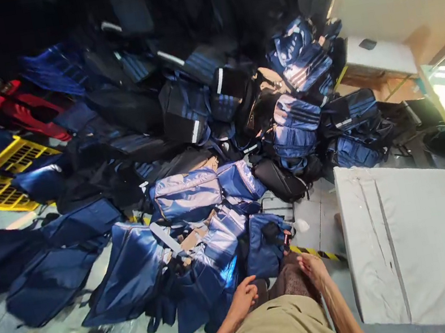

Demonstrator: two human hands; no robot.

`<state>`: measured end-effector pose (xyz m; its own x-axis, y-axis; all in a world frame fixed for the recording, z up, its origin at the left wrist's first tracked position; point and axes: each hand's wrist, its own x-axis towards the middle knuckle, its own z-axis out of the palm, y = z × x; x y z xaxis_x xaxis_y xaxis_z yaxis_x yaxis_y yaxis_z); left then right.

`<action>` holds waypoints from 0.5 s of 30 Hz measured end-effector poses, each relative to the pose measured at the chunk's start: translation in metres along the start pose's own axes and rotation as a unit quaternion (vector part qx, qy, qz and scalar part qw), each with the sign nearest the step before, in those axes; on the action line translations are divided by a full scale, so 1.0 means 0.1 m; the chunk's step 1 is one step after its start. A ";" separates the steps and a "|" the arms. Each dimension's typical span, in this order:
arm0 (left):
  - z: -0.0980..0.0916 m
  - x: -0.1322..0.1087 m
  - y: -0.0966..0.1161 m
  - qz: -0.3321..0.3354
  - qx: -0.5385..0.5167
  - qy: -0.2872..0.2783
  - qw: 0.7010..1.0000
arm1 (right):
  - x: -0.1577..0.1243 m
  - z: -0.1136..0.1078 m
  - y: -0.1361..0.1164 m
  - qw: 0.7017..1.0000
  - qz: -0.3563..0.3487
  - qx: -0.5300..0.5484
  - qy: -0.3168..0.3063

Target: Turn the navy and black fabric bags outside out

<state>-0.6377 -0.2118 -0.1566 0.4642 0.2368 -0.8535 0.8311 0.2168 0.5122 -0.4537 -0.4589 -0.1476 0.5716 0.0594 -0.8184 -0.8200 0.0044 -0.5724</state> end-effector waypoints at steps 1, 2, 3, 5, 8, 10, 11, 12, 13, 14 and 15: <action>-0.06 -0.06 -0.09 -0.011 -0.013 0.010 1.000 | 0.04 0.10 0.16 1.000 0.022 -0.017 0.005; -0.12 -0.12 -0.16 -0.020 -0.029 0.022 0.999 | 0.11 0.21 0.30 0.998 0.042 -0.039 0.008; -0.17 -0.16 -0.24 -0.028 -0.046 0.038 0.998 | 0.22 0.32 0.43 0.996 0.056 -0.066 0.007; -0.25 -0.24 -0.41 -0.045 -0.081 0.076 0.993 | 0.54 0.53 0.67 0.989 0.076 -0.123 0.008; -0.27 -0.34 -0.74 -0.086 -0.123 0.124 0.981 | 1.24 0.71 1.09 0.971 0.093 -0.218 0.035; -0.24 -0.39 -0.99 -0.119 -0.140 0.138 0.973 | 1.76 0.73 1.37 0.953 0.096 -0.280 0.063; -0.22 -0.40 -1.12 -0.137 -0.145 0.142 0.970 | 2.02 0.71 1.49 0.942 0.095 -0.311 0.076; -0.19 -0.40 -1.25 -0.154 -0.149 0.144 0.966 | 2.27 0.68 1.61 0.931 0.094 -0.340 0.088; -0.16 -0.39 -1.39 -0.169 -0.152 0.144 0.963 | 2.51 0.65 1.72 0.921 0.091 -0.366 0.099; -0.13 -0.36 -1.52 -0.182 -0.154 0.145 0.960 | 2.73 0.62 1.83 0.912 0.086 -0.387 0.107; -0.10 -0.33 -1.65 -0.196 -0.155 0.146 0.957 | 2.92 0.60 1.91 0.904 0.077 -0.405 0.111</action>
<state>-0.7935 -0.2455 -0.2120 -0.0065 0.3244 -0.9459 0.7721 0.6027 0.2015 -0.4454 -0.3812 -0.4933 0.5188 -0.2046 -0.8301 -0.6503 -0.7247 -0.2278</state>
